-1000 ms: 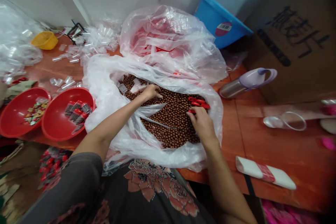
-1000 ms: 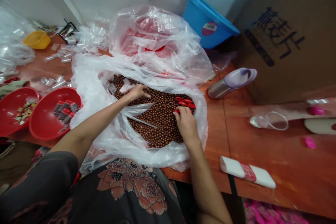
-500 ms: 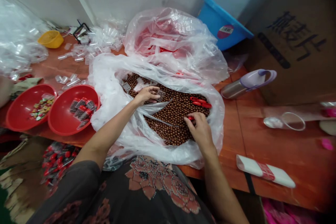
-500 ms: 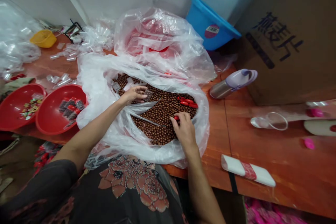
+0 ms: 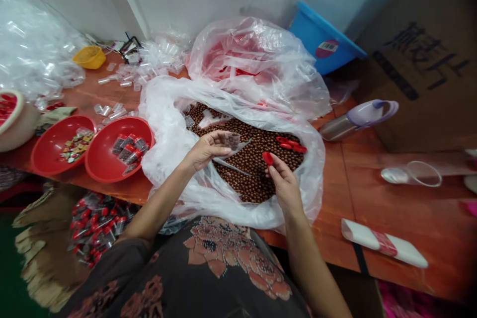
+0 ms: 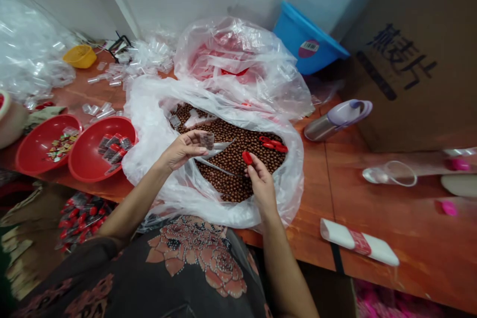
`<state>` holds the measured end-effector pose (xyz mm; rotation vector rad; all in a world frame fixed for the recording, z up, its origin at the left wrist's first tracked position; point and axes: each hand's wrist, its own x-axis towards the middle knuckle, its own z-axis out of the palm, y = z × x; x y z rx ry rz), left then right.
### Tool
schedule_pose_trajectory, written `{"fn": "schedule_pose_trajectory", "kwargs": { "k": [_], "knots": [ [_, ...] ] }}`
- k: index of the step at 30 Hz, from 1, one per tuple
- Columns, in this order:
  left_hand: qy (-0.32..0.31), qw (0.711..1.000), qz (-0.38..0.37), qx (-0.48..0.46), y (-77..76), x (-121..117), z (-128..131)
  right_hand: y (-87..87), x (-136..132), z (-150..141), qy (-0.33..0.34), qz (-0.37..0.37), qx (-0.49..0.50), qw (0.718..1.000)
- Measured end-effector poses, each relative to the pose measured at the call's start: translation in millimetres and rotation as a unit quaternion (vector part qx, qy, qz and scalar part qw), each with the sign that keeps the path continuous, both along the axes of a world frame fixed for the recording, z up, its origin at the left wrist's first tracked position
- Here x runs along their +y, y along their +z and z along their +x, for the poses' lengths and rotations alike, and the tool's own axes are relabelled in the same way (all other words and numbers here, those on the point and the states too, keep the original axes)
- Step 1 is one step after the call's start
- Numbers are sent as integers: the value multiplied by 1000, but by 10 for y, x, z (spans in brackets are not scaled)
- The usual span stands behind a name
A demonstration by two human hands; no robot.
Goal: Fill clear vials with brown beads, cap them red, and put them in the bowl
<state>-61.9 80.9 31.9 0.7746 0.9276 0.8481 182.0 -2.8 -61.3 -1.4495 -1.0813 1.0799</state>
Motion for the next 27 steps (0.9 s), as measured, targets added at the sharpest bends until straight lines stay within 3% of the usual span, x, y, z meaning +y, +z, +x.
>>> {"fn": "schedule_pose_trajectory", "kwargs": {
  "k": [6, 11, 21, 27],
  "knots": [
    [0, 1000, 1, -31, -20, -99, 89, 295, 41, -201, 9, -33, 134, 990],
    [-32, 999, 3, -40, -90, -171, 126, 532, 83, -273, 18, 9, 170, 985],
    [-67, 997, 16, -29, -170, -321, 93, 744, 190, -328, 42, 89, 27, 995],
    [-66, 994, 80, 18, -194, -388, 73, 786, 229, -351, 106, 154, -96, 978]
  ]
}}
